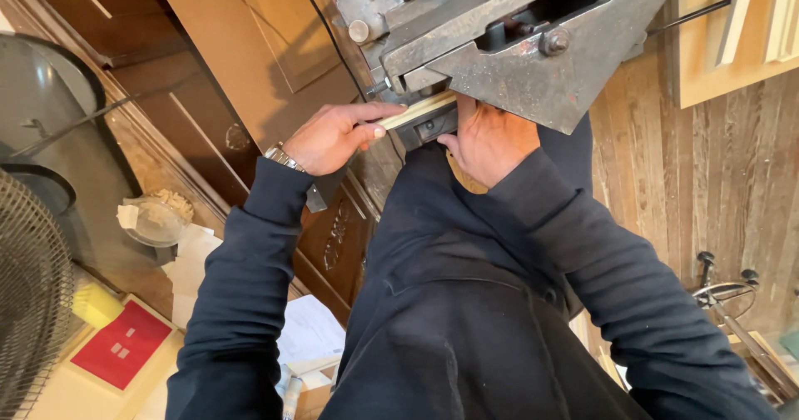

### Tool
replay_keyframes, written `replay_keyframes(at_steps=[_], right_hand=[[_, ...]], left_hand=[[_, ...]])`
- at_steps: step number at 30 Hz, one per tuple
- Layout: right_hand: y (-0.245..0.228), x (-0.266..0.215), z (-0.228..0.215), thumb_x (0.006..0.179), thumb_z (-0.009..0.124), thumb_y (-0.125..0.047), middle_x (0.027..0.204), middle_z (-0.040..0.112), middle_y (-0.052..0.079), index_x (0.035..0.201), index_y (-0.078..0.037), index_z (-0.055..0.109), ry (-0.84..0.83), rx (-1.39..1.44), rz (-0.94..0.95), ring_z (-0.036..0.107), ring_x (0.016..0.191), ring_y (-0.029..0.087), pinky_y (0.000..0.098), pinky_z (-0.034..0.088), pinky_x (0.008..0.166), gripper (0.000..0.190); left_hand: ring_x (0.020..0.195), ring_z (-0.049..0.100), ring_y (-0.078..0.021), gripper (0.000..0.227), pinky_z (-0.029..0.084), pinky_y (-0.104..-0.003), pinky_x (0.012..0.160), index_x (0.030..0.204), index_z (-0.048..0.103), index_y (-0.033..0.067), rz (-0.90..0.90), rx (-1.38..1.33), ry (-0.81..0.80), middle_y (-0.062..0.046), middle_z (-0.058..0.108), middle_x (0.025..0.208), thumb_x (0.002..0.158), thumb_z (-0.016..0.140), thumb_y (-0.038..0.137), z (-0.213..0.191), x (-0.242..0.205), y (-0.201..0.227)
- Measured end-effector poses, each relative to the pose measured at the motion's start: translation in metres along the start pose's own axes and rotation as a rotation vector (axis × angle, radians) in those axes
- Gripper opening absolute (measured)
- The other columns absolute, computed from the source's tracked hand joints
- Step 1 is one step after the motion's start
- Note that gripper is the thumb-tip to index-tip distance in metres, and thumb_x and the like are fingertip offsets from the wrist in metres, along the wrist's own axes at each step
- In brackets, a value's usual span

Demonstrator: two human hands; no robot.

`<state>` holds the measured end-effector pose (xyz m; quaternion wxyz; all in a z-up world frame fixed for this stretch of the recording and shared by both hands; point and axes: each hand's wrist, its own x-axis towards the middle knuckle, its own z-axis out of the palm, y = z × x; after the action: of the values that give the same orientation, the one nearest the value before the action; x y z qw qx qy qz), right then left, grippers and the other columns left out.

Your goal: Measuring and cutting pieces of wood molding using a manual framing chopper machine.

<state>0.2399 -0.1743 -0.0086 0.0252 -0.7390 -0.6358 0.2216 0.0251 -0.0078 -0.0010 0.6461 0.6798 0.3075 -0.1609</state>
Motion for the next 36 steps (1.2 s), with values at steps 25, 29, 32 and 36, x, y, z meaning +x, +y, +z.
replay_keyframes(at_steps=[25,29,32,36], right_hand=[[0.013,-0.004,-0.01,0.086,0.077,-0.047,0.126,0.062,0.025,0.132,0.003,0.057,-0.021,-0.001,-0.045,0.06,0.118,0.042,0.0519,0.046,0.101,0.071],[0.013,-0.003,-0.009,0.087,0.077,-0.045,0.127,0.062,0.025,0.134,0.002,0.058,0.0,0.044,-0.056,0.059,0.119,0.043,0.0525,0.044,0.102,0.069],[0.015,-0.004,-0.009,0.087,0.076,-0.045,0.128,0.061,0.025,0.134,0.002,0.058,-0.009,0.055,-0.053,0.058,0.12,0.044,0.0535,0.043,0.103,0.069],[0.013,-0.002,-0.014,0.083,0.077,-0.047,0.124,0.066,0.025,0.133,0.001,0.055,0.062,0.005,-0.073,0.062,0.116,0.042,0.0512,0.046,0.1,0.072]], left_hand=[[0.083,0.068,-0.0193,0.041,0.056,-0.035,0.081,0.141,0.061,0.0163,0.113,0.023,0.011,-0.01,0.073,0.122,0.101,0.055,0.011,0.006,0.013,0.0],[0.077,0.066,-0.0197,0.041,0.057,-0.035,0.078,0.14,0.062,0.0176,0.027,-0.019,0.005,-0.009,0.075,0.114,0.1,0.055,0.012,0.006,0.011,0.003],[0.078,0.067,-0.019,0.042,0.056,-0.035,0.079,0.141,0.062,0.0175,0.043,0.002,0.0,-0.01,0.075,0.109,0.1,0.054,0.011,0.007,0.013,0.003],[0.081,0.067,-0.0196,0.042,0.056,-0.034,0.079,0.141,0.061,0.0169,0.073,0.013,0.006,-0.01,0.074,0.11,0.1,0.055,0.011,0.008,0.014,-0.002]])
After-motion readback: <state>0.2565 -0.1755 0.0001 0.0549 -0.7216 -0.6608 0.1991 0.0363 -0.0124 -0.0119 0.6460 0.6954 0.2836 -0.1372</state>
